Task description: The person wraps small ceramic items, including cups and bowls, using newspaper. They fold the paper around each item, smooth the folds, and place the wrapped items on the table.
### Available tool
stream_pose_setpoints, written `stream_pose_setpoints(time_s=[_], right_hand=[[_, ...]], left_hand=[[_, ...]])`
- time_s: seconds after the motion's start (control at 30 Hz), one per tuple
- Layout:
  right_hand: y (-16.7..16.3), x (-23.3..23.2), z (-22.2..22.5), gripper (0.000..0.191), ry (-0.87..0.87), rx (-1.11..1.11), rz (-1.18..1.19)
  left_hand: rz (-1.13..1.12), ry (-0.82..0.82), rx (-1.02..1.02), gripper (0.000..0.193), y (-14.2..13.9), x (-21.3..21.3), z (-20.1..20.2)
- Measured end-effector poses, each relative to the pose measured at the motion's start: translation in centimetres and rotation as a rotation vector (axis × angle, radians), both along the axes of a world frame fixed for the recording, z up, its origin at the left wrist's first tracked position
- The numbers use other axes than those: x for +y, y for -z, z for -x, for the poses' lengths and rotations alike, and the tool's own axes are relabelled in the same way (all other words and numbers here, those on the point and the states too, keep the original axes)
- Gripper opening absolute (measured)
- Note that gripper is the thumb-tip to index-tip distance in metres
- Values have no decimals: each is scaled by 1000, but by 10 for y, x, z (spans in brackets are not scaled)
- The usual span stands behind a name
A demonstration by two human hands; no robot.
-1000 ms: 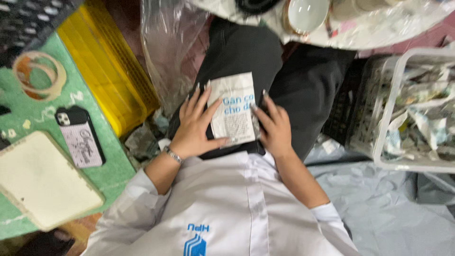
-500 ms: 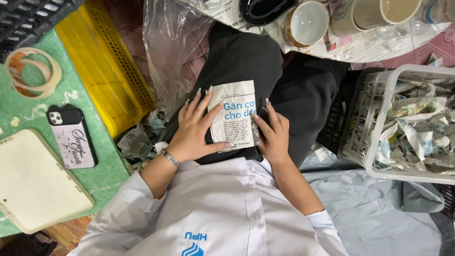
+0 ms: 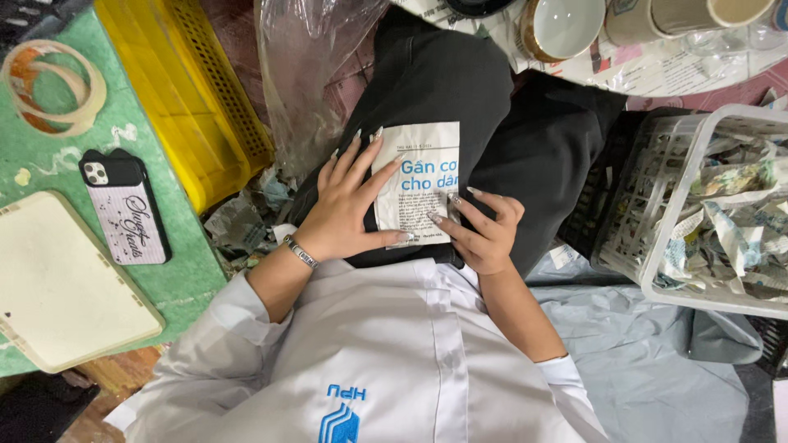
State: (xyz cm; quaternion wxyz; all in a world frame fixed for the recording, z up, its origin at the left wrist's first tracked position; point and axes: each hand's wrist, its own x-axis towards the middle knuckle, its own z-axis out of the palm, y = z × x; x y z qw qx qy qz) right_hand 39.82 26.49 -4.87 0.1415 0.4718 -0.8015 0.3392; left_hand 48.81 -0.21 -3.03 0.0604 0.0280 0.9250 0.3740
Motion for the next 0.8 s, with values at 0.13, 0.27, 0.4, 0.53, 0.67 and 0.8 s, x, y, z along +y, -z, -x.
stream_pose_setpoints(time_s=[0.13, 0.27, 0.4, 0.53, 0.67, 0.8], right_hand=[[0, -1, -3, 18, 35, 24, 11], [2, 0, -2, 18, 36, -14, 39], [3, -1, 1, 24, 43, -85, 53], [6, -2, 0, 30, 80, -152, 69], [16, 5, -3, 27, 122, -183, 82], [31, 13, -7, 33, 175, -281, 90]], left_hand=[[2, 1, 4, 103, 3, -1, -1], [-8, 6, 28, 101, 6, 0, -1], [7, 12, 34, 103, 8, 2, 0], [20, 11, 39, 103, 6, 0, 0], [-4, 10, 42, 103, 5, -1, 0], [11, 11, 47, 105, 5, 1, 1]])
